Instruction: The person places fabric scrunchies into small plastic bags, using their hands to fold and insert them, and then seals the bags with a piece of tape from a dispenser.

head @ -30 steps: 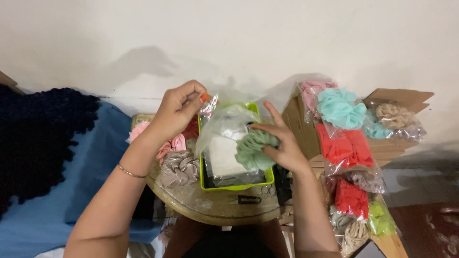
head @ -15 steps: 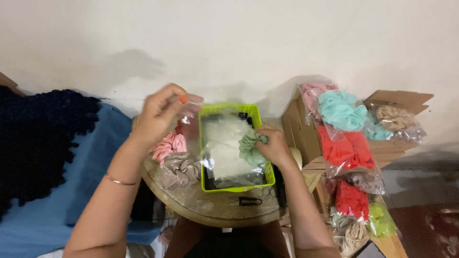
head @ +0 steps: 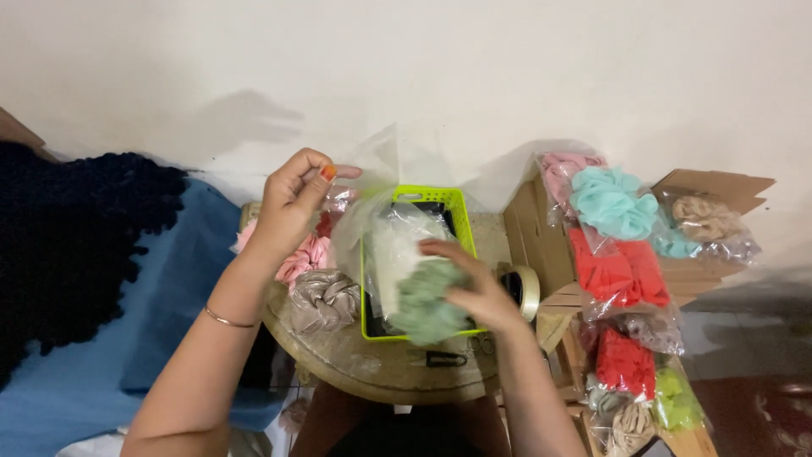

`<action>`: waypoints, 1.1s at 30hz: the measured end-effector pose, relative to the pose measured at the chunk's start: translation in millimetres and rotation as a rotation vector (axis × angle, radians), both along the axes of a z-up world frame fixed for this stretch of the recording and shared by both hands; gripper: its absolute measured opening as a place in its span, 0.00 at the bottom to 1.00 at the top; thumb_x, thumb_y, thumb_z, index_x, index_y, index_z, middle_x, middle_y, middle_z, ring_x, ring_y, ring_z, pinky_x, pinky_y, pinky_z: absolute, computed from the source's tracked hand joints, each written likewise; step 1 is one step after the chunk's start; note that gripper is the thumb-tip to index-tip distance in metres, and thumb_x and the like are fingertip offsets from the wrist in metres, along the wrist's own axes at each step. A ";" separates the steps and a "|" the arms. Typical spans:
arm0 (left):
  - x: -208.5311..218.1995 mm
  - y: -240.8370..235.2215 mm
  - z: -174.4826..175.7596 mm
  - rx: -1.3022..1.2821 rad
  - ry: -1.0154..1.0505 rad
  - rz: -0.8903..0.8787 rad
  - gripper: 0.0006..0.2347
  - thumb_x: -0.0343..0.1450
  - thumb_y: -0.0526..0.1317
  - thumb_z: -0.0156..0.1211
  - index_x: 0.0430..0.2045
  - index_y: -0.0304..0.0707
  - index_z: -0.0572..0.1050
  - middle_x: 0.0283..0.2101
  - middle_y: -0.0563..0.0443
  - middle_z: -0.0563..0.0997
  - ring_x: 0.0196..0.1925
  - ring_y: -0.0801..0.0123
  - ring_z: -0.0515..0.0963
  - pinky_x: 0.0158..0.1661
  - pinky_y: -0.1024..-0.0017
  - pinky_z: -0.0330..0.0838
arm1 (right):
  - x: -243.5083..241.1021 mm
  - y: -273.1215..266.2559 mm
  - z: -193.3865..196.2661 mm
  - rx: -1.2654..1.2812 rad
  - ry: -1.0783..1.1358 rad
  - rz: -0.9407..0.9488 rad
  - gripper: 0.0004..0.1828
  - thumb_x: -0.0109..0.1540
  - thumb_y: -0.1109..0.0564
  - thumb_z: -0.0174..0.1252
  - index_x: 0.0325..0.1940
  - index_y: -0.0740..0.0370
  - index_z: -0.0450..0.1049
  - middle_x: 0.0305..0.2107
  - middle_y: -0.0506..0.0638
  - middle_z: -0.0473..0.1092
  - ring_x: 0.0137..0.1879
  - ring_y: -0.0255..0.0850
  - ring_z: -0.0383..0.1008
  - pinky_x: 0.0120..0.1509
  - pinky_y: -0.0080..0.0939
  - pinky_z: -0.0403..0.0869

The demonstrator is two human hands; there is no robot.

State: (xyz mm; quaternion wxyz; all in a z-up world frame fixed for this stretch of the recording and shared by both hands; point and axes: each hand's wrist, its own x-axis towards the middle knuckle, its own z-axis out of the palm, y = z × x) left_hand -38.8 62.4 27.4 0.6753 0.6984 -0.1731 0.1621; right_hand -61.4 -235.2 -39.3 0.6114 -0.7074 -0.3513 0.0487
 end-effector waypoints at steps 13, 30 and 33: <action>-11.4 6.6 0.3 -0.145 0.135 -0.054 0.05 0.79 0.39 0.49 0.35 0.38 0.68 0.42 0.42 0.83 0.38 0.69 0.84 0.37 0.72 0.81 | 58.1 56.9 -120.5 -0.624 0.538 0.110 0.37 0.56 0.57 0.56 0.70 0.67 0.67 0.64 0.73 0.64 0.71 0.67 0.62 0.73 0.67 0.62; -31.3 33.4 58.8 -0.367 0.001 -0.065 0.10 0.75 0.47 0.53 0.37 0.41 0.65 0.48 0.28 0.80 0.41 0.48 0.86 0.36 0.61 0.85 | 80.9 19.5 -116.0 -0.007 0.503 0.158 0.31 0.41 0.65 0.60 0.50 0.65 0.81 0.44 0.63 0.77 0.49 0.53 0.76 0.50 0.58 0.76; -31.0 30.8 52.4 -0.402 0.044 -0.094 0.09 0.75 0.45 0.53 0.36 0.41 0.65 0.48 0.27 0.81 0.40 0.48 0.86 0.36 0.60 0.84 | 52.9 -0.1 -56.8 0.276 0.424 0.204 0.30 0.42 0.58 0.59 0.50 0.59 0.80 0.58 0.75 0.67 0.57 0.66 0.72 0.56 0.68 0.75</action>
